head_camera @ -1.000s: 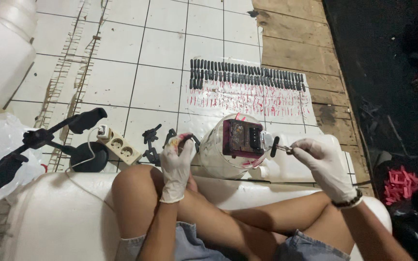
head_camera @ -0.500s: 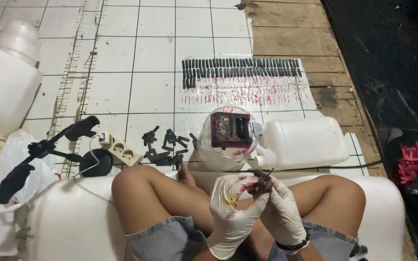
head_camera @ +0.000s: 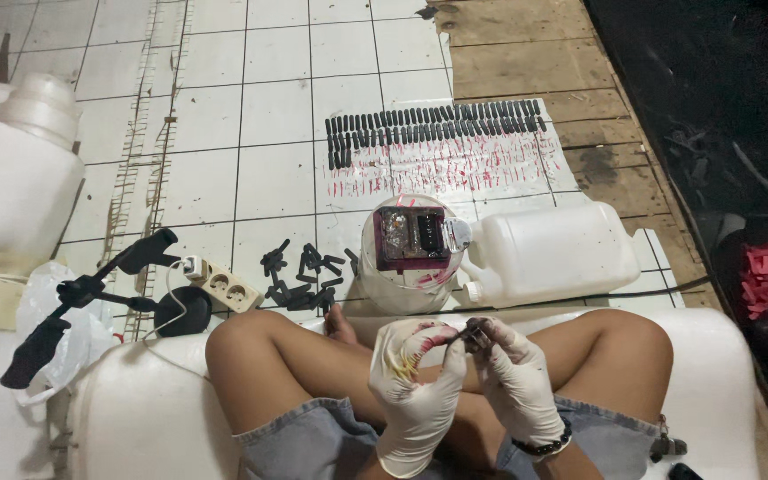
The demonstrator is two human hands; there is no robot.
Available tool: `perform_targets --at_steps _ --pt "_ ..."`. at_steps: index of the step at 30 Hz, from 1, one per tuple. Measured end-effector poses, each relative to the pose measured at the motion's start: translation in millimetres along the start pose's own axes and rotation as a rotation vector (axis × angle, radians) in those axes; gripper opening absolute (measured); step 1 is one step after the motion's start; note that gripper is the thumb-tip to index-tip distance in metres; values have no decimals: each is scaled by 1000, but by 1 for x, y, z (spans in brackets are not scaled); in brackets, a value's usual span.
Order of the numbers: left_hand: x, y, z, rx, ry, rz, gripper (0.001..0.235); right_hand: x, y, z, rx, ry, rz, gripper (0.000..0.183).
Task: The person is painting small black nail tips with a red substance using a brush. They repeatedly dip the brush into a container, apply the substance to each nail tip, and place the finished tips in a row on a white sheet.
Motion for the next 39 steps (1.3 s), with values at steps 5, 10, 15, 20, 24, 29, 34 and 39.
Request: perform_targets --at_steps 5,10,15,20,24,29,34,39 --pt "6 24 25 181 -164 239 14 73 -32 9 70 331 -809 28" --pt "16 27 34 348 -341 523 9 102 -31 19 170 446 -1249 33" --pt "14 26 37 521 -446 395 14 120 -67 24 598 875 -1644 43" --pt "14 25 37 574 -454 433 11 120 -74 25 694 956 -1643 50" --pt "16 25 36 597 -468 439 8 117 -77 24 716 1006 -1600 55" --pt "17 25 37 623 -460 430 6 121 -86 23 727 1029 -1641 52" --pt "21 30 40 604 -445 474 8 118 -76 29 734 935 -1606 55" --pt "65 56 49 459 -195 445 28 104 -47 48 456 612 -1461 39"
Point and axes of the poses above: each hand's wrist, its own z-axis towards the middle knuckle, its own y-axis out of the back of the hand, x = y × z, the point moved 2 cm from there along z, towards the middle knuckle, and after that the axes turned 8 degrees about -z, right-handed, at the moved point
